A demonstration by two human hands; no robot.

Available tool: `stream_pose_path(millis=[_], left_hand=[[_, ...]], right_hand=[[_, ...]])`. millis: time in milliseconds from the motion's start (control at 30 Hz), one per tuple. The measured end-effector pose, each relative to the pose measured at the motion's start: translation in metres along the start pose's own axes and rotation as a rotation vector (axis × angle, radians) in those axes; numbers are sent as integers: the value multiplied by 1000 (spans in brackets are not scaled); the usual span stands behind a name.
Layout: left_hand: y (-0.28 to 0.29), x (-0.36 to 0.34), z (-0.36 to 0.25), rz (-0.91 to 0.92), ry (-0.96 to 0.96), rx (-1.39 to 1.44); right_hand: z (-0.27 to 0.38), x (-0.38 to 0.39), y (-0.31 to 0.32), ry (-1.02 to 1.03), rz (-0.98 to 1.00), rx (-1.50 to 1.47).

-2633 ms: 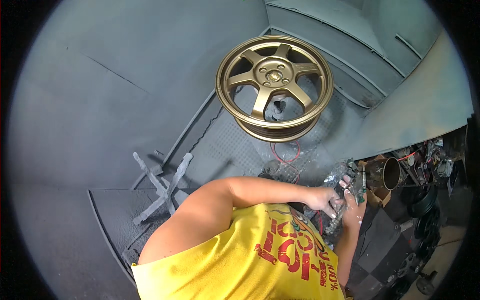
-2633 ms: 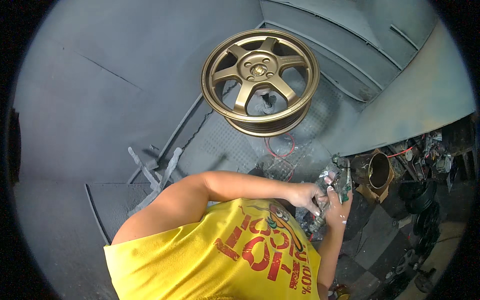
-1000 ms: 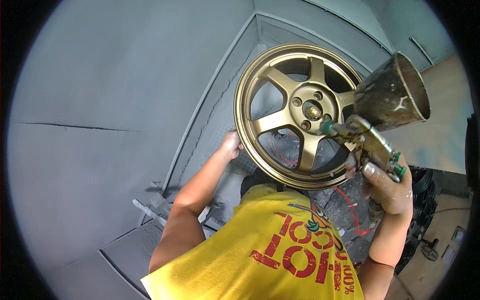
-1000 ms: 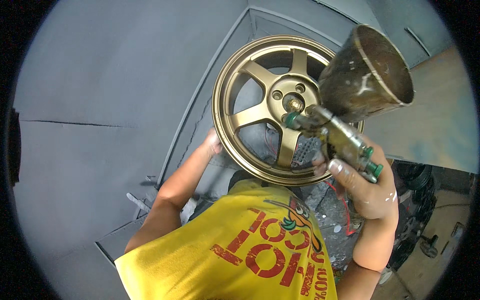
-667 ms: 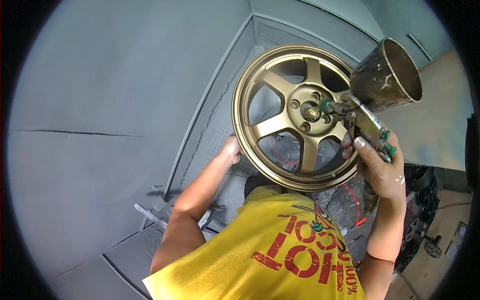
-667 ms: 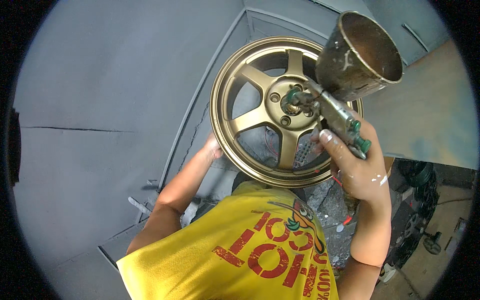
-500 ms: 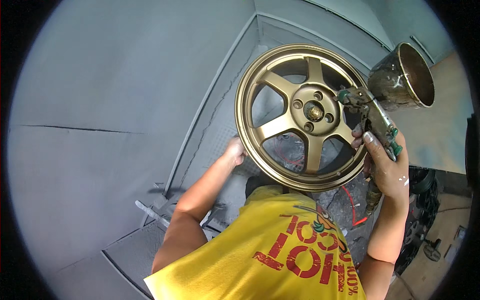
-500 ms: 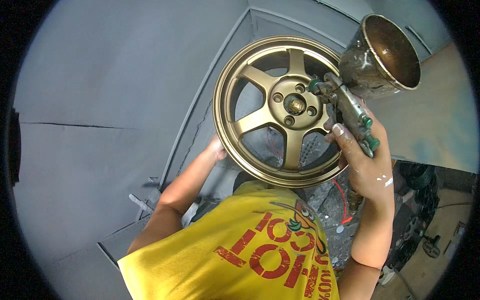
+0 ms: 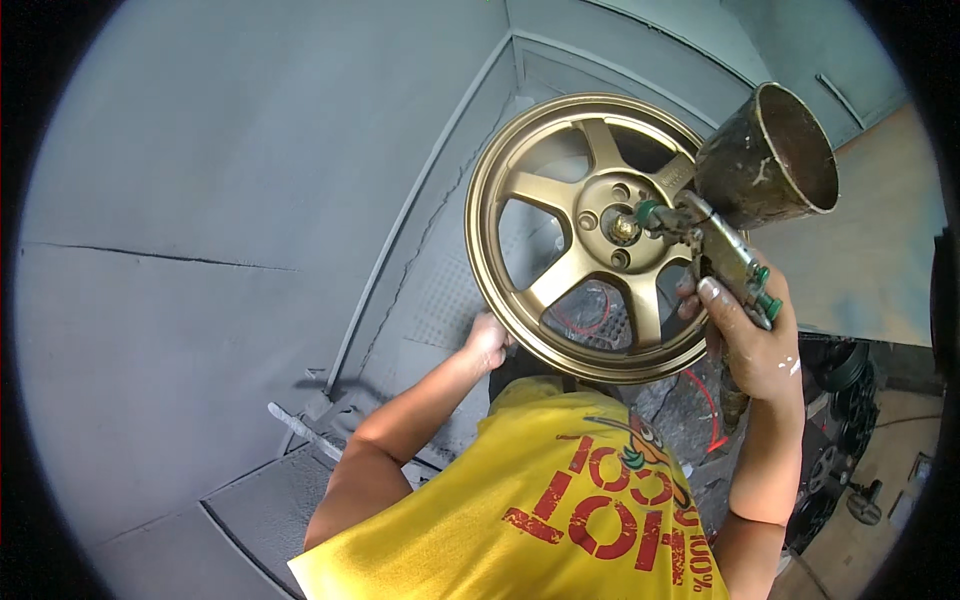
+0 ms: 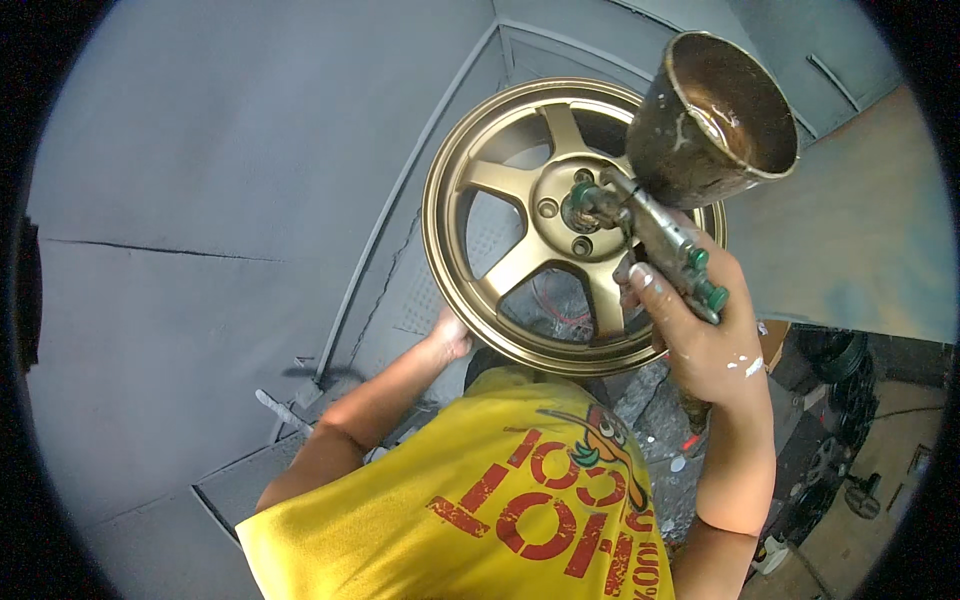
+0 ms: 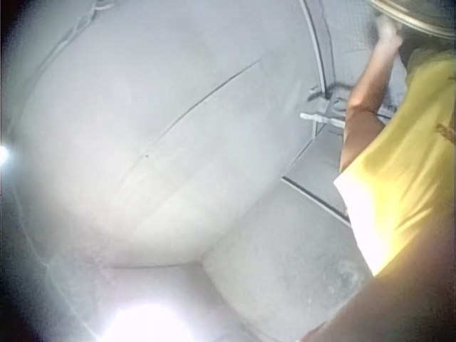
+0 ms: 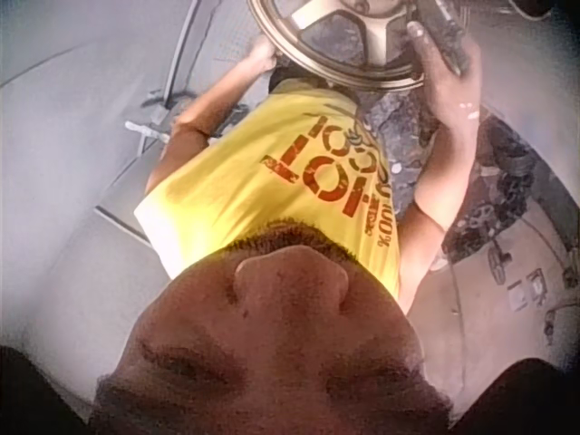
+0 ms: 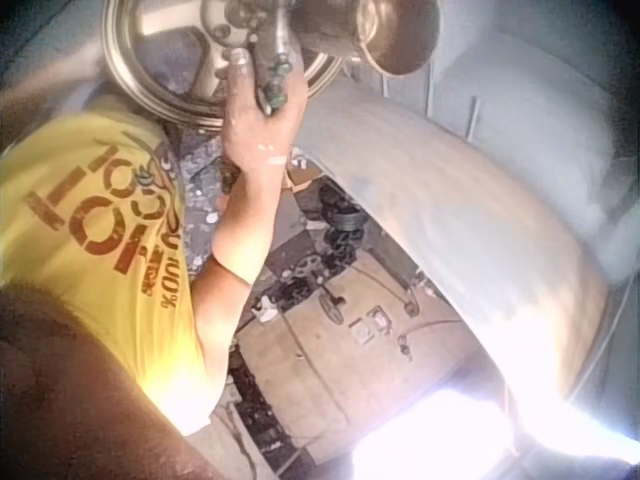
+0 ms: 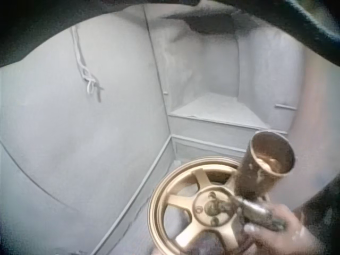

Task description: The person places a car rim on a stand, pours liquid through a filter into a spray gun, and uses the spray gun to apply paint to the center and spokes of the rim.

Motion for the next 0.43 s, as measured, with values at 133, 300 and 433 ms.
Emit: stream_pose_path(millis=[133,300,433], left_hand=[[-25,23,20,75,50,26],[-23,24,60,241,128,-143],[-13,7,89,350,307,-204]], right_hand=[[-4,-2,28,-9,-115,-12],[-6,-6,51,14,-112,-33],[-7,-9,67,46,-131,-8]])
Point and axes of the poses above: each hand's wrist, its own x-axis away from the middle knuckle, its own y-axis out of the back of the hand, z = x × y, the point moved 2 cm from there along -x, towards the middle knuckle, and after that the axes turned 2 degrees about -z, right-handed, at the moved point
